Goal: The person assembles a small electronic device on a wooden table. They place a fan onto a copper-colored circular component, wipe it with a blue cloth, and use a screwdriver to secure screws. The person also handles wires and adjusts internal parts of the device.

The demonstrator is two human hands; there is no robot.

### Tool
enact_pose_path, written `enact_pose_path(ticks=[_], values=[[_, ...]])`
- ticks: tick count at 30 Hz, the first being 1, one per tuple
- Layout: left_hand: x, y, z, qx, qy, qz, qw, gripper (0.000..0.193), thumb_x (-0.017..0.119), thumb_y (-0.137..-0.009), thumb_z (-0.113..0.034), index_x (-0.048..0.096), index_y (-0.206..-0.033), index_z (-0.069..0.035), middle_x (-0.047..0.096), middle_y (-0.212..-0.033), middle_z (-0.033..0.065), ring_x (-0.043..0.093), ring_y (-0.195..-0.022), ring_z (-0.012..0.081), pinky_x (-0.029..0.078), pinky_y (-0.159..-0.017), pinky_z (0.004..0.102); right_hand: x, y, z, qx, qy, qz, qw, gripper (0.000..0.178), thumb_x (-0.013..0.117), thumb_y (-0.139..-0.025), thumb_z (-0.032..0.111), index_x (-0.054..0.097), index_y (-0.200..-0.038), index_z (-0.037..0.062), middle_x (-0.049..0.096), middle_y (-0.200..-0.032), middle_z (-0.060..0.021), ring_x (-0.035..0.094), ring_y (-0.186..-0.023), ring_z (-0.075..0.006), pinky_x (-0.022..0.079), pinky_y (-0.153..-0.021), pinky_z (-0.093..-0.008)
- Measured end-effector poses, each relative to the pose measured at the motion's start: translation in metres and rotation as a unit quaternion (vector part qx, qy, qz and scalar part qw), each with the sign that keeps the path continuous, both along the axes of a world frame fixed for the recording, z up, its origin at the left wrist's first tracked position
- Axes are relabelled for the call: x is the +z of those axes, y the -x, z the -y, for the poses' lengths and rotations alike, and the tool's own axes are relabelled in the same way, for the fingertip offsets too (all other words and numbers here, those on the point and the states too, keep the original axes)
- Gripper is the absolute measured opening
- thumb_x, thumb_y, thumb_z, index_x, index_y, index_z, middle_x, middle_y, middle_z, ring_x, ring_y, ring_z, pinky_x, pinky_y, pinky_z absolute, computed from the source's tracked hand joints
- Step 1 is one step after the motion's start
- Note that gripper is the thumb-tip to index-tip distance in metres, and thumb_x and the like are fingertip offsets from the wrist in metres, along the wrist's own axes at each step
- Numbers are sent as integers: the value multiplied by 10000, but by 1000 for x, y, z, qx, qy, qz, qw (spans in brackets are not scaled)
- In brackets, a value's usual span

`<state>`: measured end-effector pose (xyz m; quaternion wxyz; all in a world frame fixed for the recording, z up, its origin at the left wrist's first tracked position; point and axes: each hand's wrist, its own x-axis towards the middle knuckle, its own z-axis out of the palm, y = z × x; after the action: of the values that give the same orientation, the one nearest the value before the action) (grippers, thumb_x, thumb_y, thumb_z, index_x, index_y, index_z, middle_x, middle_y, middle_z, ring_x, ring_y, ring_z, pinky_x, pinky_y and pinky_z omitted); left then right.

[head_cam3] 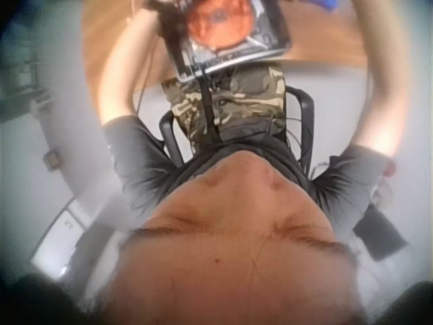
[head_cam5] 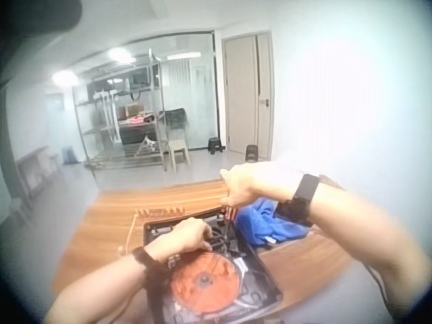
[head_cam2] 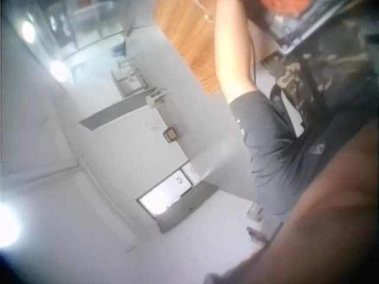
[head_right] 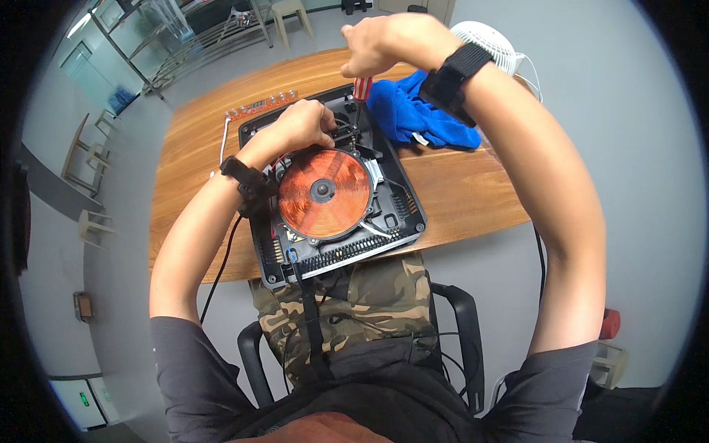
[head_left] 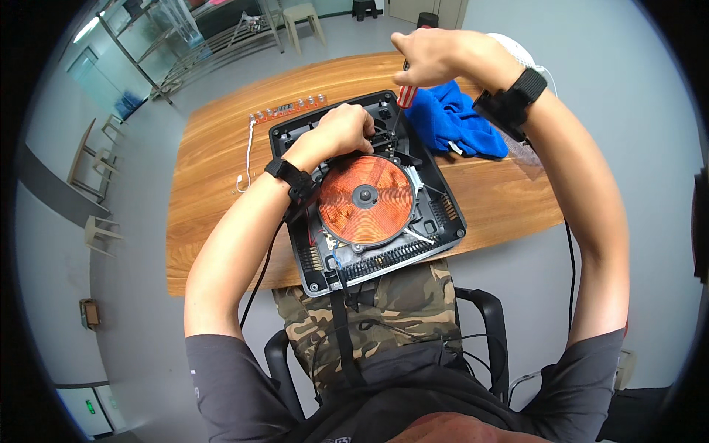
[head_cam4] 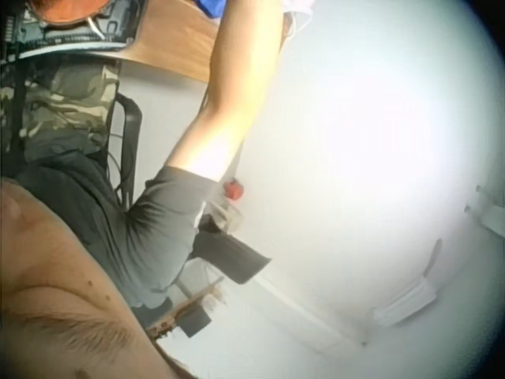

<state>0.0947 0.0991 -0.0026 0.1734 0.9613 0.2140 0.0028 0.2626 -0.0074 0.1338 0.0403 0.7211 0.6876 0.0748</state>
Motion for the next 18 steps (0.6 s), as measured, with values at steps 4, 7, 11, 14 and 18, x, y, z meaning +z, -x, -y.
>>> enact_pose_path(ticks=[4, 7, 11, 14, 18], values=[[-1, -5, 0, -9, 4, -2, 1000, 395, 912, -661, -263, 781, -994, -95, 764, -956, 117, 722, -959, 305, 560, -853, 404, 30, 9, 20, 22, 124, -137, 983, 359, 711, -896, 199, 507, -1074, -37, 687, -812, -185, 691, -739, -394, 583, -732, -450], [-1, -4, -1, -10, -2, -1, 1000, 397, 912, -665, -270, 783, -1002, -107, 765, -954, 121, 723, -958, 306, 560, -858, 401, 18, -3, 5, 40, 135, -102, 985, 428, 585, -975, 368, 703, -877, -31, 736, -795, -207, 727, -725, -380, 597, -678, -477], [3, -2, 2, -4, -2, -7, 1000, 390, 906, -679, -260, 784, -1015, -105, 763, -982, 124, 720, -971, 305, 559, -870, 402, 20, 24, 7, -39, 87, 8, 995, 416, 625, -918, 358, 749, -925, -39, 741, -854, -229, 741, -774, -368, 603, -711, -457], [2, -3, 0, -8, 0, -5, 1000, 396, 907, -675, -253, 784, -1019, -99, 762, -988, 128, 719, -972, 306, 558, -873, 401, 14, 23, 7, -62, 45, 28, 997, 416, 599, -904, 360, 756, -971, -19, 733, -954, -248, 725, -927, -389, 579, -837, -470], [-2, 0, -5, 0, 9, -4, 1000, 402, 910, -668, -250, 784, -1013, -88, 761, -981, 135, 719, -969, 309, 556, -871, 401, 43, 34, 18, -54, 158, -27, 986, 442, 694, -843, 406, 758, -1002, -1, 748, -1007, -218, 720, -975, -381, 575, -854, -458]])
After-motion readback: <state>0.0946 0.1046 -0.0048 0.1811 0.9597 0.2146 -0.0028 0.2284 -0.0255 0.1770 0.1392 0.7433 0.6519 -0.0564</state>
